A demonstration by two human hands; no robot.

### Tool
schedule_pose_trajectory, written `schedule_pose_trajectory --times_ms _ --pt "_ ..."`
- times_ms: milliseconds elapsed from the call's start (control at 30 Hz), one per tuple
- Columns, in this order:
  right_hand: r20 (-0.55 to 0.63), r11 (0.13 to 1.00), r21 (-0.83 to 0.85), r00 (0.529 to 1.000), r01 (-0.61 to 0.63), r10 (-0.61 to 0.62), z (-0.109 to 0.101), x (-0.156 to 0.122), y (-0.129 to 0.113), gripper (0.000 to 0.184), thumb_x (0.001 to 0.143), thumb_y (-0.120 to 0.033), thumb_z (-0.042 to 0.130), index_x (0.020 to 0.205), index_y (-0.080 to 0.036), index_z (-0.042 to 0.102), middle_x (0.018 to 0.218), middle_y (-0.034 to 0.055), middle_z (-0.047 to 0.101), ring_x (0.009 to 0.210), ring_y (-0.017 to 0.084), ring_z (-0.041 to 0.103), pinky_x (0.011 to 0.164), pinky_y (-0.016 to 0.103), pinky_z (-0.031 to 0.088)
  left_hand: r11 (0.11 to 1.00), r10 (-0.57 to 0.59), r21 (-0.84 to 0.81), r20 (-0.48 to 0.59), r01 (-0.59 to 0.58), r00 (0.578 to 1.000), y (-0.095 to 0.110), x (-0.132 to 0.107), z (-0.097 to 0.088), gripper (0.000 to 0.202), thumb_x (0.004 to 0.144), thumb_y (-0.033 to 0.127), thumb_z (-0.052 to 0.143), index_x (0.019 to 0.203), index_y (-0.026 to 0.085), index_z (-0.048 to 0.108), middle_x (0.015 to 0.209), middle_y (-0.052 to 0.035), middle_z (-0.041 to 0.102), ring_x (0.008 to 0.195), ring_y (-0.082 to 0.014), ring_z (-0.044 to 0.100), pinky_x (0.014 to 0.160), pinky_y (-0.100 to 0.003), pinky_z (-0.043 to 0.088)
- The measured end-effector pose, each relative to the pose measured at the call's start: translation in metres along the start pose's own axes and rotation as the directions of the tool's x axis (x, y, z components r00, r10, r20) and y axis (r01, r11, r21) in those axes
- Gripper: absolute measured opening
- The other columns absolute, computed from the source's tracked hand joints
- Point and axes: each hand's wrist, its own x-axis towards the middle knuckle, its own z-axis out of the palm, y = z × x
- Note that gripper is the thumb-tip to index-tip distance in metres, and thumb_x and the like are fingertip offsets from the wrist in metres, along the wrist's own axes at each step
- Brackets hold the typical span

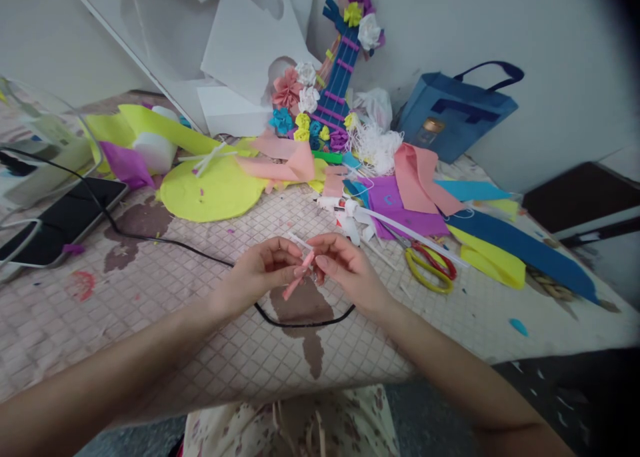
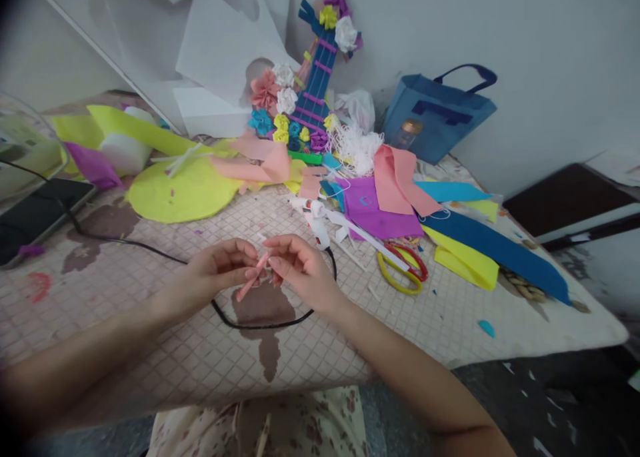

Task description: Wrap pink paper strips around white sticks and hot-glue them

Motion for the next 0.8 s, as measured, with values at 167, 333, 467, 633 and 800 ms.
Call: schedule_pose_trajectory --times_ms 167,333,467,633,800 --pt "0.025 0.998 0.060 0.999 -0.032 0.031 -0.0007 0.0017 0.0065 0.018 0.085 -0.030 0.061 0.100 -0.021 0.062 0.086 0.0008 0.063 0.062 0.008 0.057 0.056 0.023 0.049 0.999 -0.036 -0.035 0.003 0.037 0.999 -0.0027 0.0007 -0.0006 0.022 0.078 0.024 0.069 0.088 0.012 0.054 0.072 -0.0010 0.063 0.058 -0.0081 0.055 0.053 -0.019 0.046" --pt "-0.008 0.998 0.051 0.999 -0.043 0.043 0.0009 0.0020 0.0071 0.012 0.083 -0.030 0.063 0.090 -0.019 0.062 0.078 -0.0002 0.065 0.059 0.008 0.057 0.055 0.022 0.049 0.998 -0.050 -0.040 0.014 0.050 0.999 -0.0053 0.0009 -0.0006 0.022 0.077 0.023 0.070 0.086 0.012 0.054 0.074 -0.0015 0.064 0.060 -0.0085 0.057 0.055 -0.020 0.045" --pt "-0.004 0.996 0.067 0.999 -0.050 0.051 0.0009 0.0020 0.0083 0.012 0.084 -0.030 0.063 0.090 -0.020 0.061 0.077 -0.0006 0.065 0.059 0.008 0.058 0.054 0.021 0.049 0.998 -0.041 -0.050 0.044 0.043 0.998 -0.0059 0.0010 -0.0005 0.019 0.078 0.023 0.070 0.084 0.012 0.055 0.073 -0.0007 0.064 0.057 -0.0079 0.057 0.056 -0.020 0.045" --pt "0.026 0.986 0.154 0.998 -0.068 0.064 0.0000 0.0024 0.0105 0.012 0.087 -0.029 0.060 0.096 -0.021 0.060 0.079 -0.0014 0.065 0.059 0.007 0.058 0.056 0.020 0.050 0.998 -0.032 -0.046 0.045 0.034 0.998 -0.0052 0.0009 -0.0002 0.017 0.078 0.022 0.069 0.083 0.011 0.057 0.076 -0.0024 0.065 0.058 -0.0083 0.057 0.056 -0.021 0.045" --pt "0.043 0.978 0.187 0.996 -0.088 0.081 -0.0003 0.0026 0.0086 0.013 0.087 -0.029 0.058 0.096 -0.020 0.063 0.079 -0.0004 0.064 0.063 0.008 0.059 0.057 0.020 0.050 0.987 -0.082 -0.134 0.029 0.086 0.996 -0.0031 0.0009 0.0019 0.017 0.078 0.023 0.069 0.086 0.011 0.059 0.078 -0.0049 0.067 0.069 -0.0122 0.061 0.054 -0.019 0.045"
